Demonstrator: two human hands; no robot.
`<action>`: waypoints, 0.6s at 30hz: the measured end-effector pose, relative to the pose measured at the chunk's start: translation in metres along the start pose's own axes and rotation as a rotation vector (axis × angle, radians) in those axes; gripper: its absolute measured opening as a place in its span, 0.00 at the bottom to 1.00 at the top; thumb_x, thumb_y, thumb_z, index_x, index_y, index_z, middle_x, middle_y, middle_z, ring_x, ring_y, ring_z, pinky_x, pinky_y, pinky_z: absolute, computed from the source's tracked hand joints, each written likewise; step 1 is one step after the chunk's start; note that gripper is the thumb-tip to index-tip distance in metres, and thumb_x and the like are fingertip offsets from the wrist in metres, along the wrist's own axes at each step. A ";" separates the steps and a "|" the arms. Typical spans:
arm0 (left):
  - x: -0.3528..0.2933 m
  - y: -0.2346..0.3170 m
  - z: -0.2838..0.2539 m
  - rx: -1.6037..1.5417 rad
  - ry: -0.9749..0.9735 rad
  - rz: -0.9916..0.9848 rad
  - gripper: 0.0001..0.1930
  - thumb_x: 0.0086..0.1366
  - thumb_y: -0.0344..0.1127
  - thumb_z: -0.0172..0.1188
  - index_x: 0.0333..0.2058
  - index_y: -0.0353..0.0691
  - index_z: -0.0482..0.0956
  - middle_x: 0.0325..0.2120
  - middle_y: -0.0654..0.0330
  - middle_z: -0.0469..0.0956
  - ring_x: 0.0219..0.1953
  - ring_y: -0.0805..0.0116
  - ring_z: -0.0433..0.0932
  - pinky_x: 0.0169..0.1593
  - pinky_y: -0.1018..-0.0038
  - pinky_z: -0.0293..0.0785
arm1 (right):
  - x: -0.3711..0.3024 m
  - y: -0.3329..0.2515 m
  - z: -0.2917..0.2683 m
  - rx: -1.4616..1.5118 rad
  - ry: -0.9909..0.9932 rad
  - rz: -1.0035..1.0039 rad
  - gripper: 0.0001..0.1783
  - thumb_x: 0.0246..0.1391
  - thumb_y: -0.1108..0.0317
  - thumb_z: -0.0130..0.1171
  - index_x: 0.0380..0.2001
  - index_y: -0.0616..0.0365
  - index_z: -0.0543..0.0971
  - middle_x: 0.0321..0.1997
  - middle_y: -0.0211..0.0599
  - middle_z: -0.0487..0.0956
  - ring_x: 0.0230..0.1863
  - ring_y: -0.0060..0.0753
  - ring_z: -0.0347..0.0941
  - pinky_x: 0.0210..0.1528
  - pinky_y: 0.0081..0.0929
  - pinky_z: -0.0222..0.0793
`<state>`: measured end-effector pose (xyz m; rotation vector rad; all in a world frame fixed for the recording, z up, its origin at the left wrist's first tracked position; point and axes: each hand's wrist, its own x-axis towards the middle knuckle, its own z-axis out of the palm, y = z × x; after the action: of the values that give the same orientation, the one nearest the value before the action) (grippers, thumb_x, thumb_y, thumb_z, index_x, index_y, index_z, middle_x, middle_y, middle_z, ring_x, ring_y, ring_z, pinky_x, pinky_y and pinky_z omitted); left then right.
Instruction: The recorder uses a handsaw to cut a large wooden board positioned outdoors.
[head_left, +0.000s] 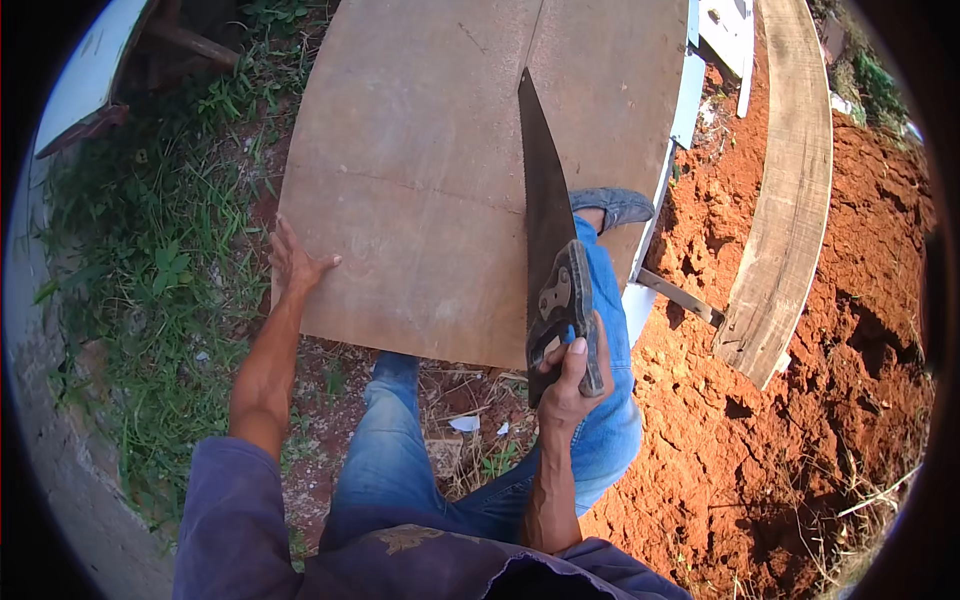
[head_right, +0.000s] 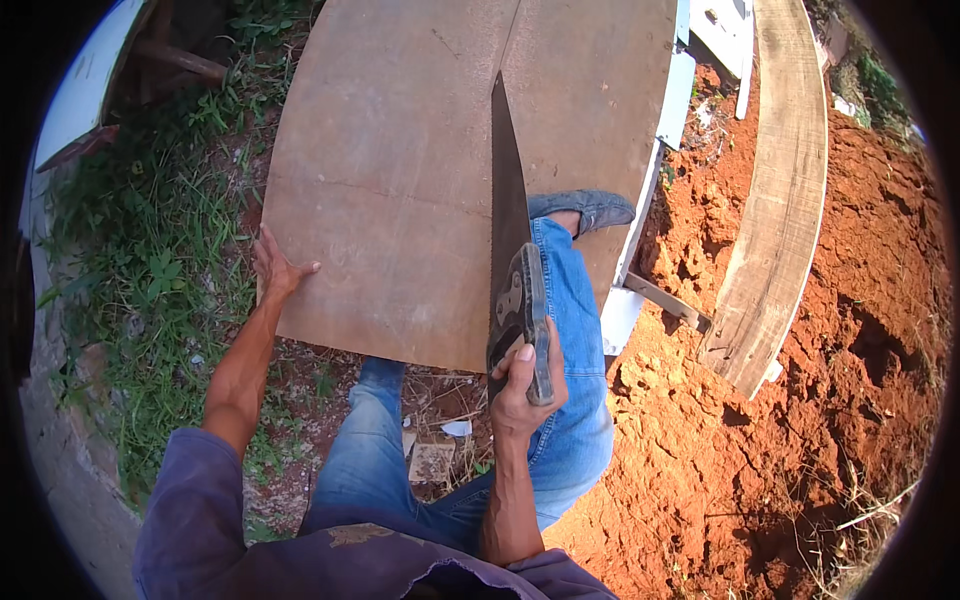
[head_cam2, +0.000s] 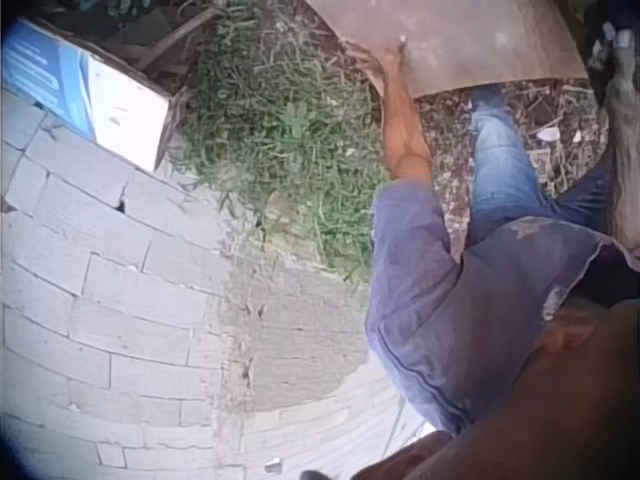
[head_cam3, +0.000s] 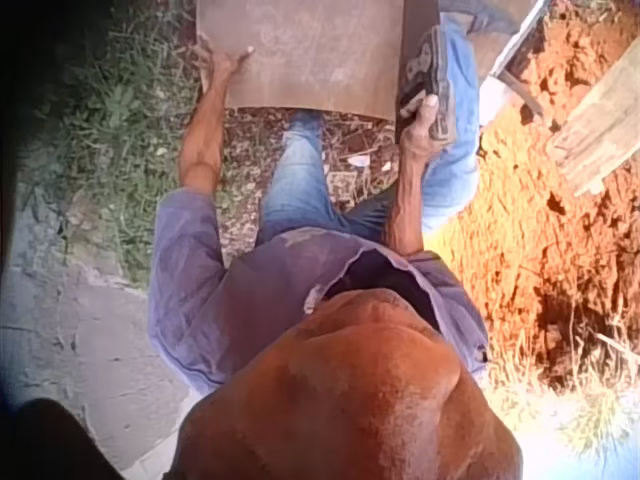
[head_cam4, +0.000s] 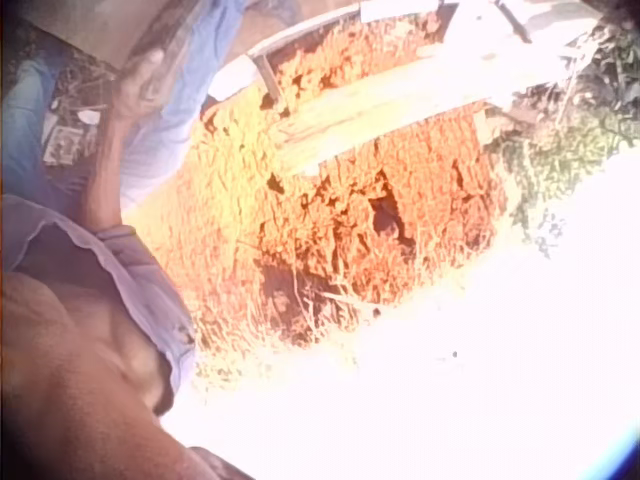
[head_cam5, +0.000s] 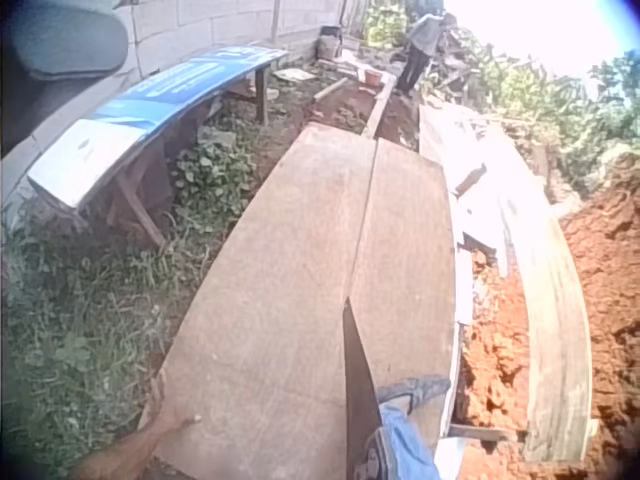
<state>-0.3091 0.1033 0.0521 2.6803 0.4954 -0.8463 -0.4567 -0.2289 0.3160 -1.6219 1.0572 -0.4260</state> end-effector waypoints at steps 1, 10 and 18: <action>0.005 0.000 0.004 -0.026 0.019 0.028 0.77 0.35 0.49 0.83 0.72 0.63 0.27 0.73 0.43 0.37 0.71 0.25 0.42 0.65 0.37 0.59 | 0.012 -0.002 0.001 -0.003 0.012 -0.011 0.26 0.64 0.63 0.54 0.58 0.72 0.73 0.19 0.28 0.72 0.17 0.16 0.65 0.21 0.18 0.61; 0.000 0.031 -0.010 0.084 -0.164 -0.095 0.77 0.37 0.51 0.83 0.72 0.63 0.24 0.69 0.40 0.46 0.68 0.30 0.52 0.63 0.35 0.59 | 0.028 -0.006 0.020 -0.070 -0.043 0.004 0.24 0.65 0.65 0.55 0.59 0.69 0.73 0.22 0.28 0.75 0.17 0.15 0.64 0.20 0.18 0.60; -0.013 -0.007 -0.031 0.052 0.004 -0.047 0.79 0.34 0.53 0.84 0.72 0.64 0.25 0.63 0.40 0.54 0.65 0.34 0.57 0.62 0.37 0.59 | 0.088 0.031 0.071 0.106 -0.068 -0.053 0.23 0.64 0.65 0.56 0.56 0.71 0.75 0.23 0.27 0.76 0.18 0.13 0.64 0.20 0.15 0.59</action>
<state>-0.3063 0.1185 0.0831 2.7284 0.5461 -0.8781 -0.3707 -0.2580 0.2427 -1.5617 0.9273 -0.4517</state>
